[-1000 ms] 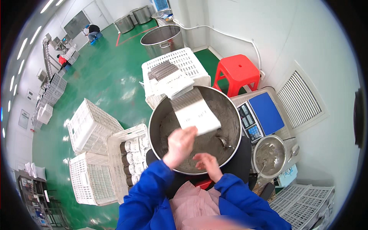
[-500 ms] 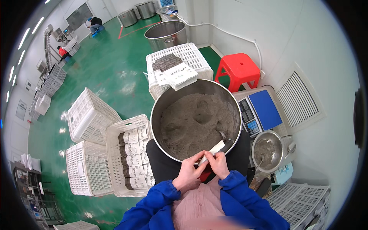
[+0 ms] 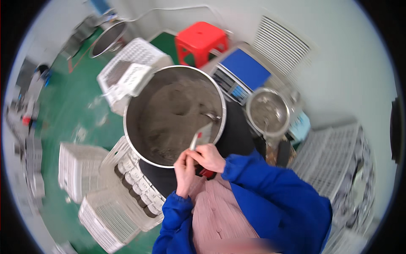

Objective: Packaging gray powder into small bags and weighing them.

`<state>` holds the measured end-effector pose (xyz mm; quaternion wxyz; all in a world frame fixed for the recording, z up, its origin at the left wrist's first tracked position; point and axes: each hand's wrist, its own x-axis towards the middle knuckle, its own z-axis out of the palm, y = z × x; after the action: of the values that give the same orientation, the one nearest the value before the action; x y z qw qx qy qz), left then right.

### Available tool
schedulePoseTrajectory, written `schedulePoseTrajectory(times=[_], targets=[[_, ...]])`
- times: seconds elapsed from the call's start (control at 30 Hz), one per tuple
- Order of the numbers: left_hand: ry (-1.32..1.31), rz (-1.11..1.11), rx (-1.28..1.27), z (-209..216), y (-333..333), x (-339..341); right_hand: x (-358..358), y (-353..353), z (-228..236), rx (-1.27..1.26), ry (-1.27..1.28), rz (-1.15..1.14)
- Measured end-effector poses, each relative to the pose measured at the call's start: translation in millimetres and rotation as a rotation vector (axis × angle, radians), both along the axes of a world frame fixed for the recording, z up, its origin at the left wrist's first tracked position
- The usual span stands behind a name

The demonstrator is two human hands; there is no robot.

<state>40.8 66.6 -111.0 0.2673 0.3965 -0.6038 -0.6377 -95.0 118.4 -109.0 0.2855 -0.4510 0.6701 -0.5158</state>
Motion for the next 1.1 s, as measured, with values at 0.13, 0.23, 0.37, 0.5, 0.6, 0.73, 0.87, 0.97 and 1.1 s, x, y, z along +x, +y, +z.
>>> schedulePoseTrajectory(times=[0.13,0.23,0.37,0.5,0.6,0.73,0.87,0.97,1.1], targets=[[0.017,-0.056,0.096,-21.7,-13.4,9.4,-4.3,-4.2,4.3,-0.025,0.028,0.069],[0.035,-0.114,0.148,-23.5,-16.2,11.7,-6.3,1.4,1.1,0.014,-0.010,0.071],[-0.111,-0.192,0.175,-12.3,-23.0,13.8,-13.6,6.5,-9.6,0.070,-0.058,0.155],[-0.258,-0.379,0.013,-10.0,-36.5,18.7,-12.4,6.7,-15.0,0.157,-0.084,0.238],[-0.395,-0.370,-0.342,-9.2,-31.2,3.5,-4.8,8.0,-22.2,0.163,0.001,0.118],[-0.490,-0.190,-0.692,-6.8,-23.2,-15.0,-2.5,4.0,-20.2,0.087,0.357,-0.052],[-0.654,-0.089,-0.800,-11.4,-20.2,-21.1,-1.4,1.2,-24.9,0.112,0.589,-0.049],[-0.764,-0.036,-1.040,-20.6,-15.6,-20.4,-5.8,1.0,-20.6,0.183,0.575,-0.021],[-0.715,-0.188,-1.101,-11.0,-6.3,-17.9,-27.8,-12.0,-21.5,0.286,0.202,-0.093]])
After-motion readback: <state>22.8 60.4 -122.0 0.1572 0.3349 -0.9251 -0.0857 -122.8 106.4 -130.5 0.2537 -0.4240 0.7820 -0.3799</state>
